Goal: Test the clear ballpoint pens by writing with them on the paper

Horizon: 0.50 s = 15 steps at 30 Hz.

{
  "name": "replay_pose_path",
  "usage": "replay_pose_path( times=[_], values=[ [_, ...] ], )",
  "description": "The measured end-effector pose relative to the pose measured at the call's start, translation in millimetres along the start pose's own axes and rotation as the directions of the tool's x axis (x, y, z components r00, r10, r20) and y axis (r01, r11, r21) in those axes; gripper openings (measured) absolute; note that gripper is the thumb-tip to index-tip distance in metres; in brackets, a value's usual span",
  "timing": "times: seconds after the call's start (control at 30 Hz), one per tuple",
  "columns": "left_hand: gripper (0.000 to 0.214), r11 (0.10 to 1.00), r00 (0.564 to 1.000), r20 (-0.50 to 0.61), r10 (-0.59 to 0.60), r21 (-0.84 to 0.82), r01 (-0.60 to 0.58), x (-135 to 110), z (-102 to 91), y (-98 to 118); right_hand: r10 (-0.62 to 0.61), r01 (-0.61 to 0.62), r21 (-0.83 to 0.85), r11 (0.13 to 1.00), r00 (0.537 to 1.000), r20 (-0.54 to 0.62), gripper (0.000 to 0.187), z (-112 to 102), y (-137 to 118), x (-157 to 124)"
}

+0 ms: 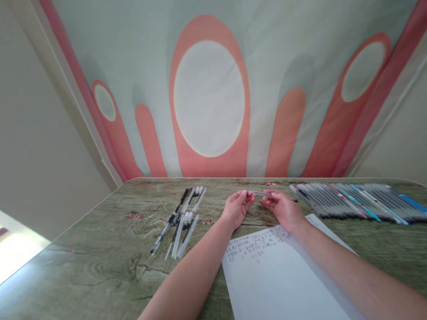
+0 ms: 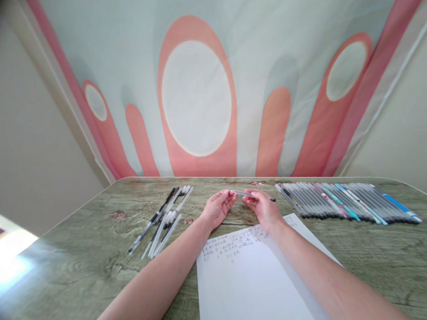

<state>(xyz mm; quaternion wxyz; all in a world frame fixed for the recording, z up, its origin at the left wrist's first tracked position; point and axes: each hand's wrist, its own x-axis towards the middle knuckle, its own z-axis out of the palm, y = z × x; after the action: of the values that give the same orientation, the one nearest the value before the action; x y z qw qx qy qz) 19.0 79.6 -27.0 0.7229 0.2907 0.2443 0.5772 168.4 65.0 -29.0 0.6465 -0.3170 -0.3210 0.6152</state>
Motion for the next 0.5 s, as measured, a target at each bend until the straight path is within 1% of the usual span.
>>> replay_pose_path(
  times=[0.3, 0.5],
  values=[
    [0.008, 1.000, 1.000, -0.012, 0.018, -0.008, -0.018, 1.7, -0.8, -0.8, -0.039, 0.037, -0.064, 0.997, 0.999, -0.036, 0.010, 1.6, 3.2, 0.1],
    [0.009, 1.000, 0.999, -0.040, 0.016, 0.005, -0.016, 0.8, 0.8, 0.1, -0.051, 0.049, -0.070, 0.996, 0.998, -0.029, 0.010, 0.3, 5.2, 0.4]
  ],
)
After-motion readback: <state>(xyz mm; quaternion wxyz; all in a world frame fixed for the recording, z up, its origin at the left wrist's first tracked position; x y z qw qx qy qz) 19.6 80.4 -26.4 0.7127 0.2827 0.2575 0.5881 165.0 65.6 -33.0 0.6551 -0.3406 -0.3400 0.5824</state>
